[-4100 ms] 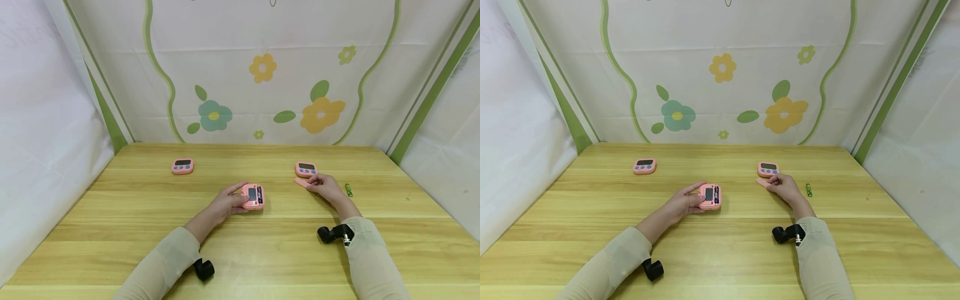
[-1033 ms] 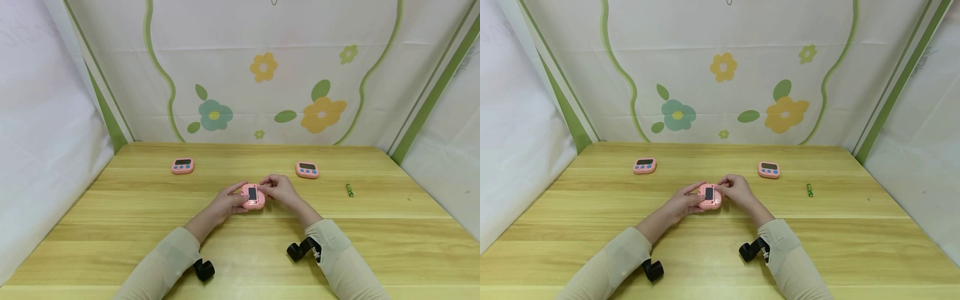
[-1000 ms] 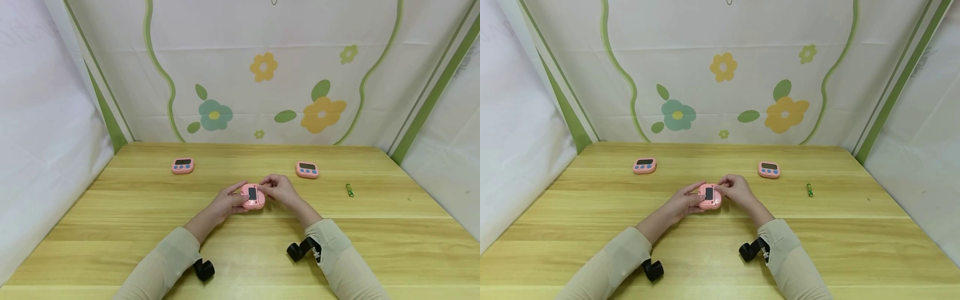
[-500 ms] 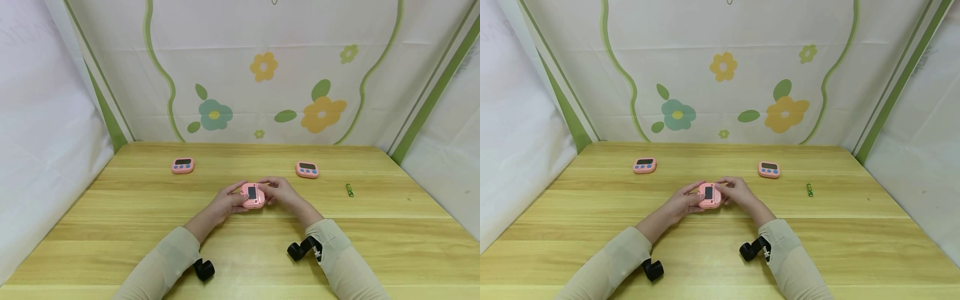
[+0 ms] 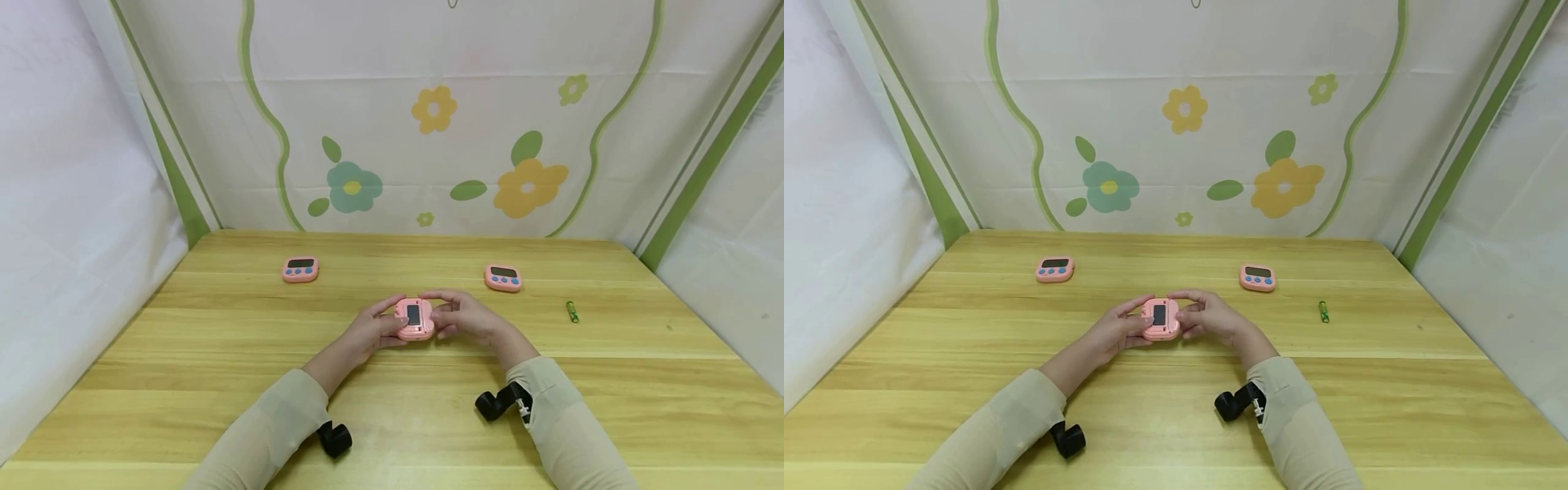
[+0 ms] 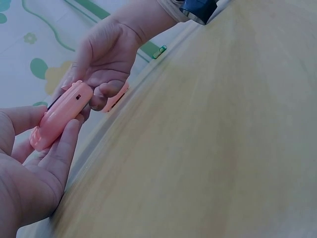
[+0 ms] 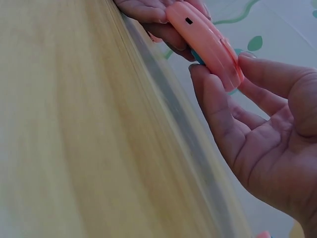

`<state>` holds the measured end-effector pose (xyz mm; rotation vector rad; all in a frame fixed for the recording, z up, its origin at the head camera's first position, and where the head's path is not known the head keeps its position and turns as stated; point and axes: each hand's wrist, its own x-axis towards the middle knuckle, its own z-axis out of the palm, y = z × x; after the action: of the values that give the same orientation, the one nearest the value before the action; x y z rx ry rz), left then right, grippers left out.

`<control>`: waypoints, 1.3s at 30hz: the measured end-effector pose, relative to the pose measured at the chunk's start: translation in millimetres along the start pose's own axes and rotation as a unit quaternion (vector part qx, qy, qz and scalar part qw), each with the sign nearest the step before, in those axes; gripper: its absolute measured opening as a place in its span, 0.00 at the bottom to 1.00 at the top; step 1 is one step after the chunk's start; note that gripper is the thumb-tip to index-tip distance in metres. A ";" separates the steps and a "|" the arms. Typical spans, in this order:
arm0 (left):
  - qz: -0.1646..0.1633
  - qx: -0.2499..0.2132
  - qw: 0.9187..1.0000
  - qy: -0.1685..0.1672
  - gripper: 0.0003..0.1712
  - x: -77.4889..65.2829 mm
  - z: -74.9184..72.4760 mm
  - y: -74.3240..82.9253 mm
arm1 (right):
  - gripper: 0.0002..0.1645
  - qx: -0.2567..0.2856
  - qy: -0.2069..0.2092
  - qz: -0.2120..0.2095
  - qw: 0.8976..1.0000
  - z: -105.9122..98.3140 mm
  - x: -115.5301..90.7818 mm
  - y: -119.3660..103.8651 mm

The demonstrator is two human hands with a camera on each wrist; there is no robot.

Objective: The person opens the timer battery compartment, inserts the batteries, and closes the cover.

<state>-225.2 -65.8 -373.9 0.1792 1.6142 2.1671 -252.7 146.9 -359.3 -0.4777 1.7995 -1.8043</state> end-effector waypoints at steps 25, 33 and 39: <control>-0.013 0.001 1.000 0.003 0.31 0.0 0.5 1.1 | 0.32 0.042 -0.024 -0.001 0.999 2.4 1.2 6.2; -0.005 0.003 1.000 0.018 0.33 1.7 1.5 1.4 | 0.32 0.015 0.023 -0.022 0.999 8.2 2.7 2.0; 0.009 0.009 0.999 0.050 0.34 2.0 3.4 1.8 | 0.31 -0.018 0.070 -0.026 0.997 11.2 4.1 0.4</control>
<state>-226.3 -62.4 -371.5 0.0916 1.6927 2.2070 -249.2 135.5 -359.7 -0.4239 1.9327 -1.8848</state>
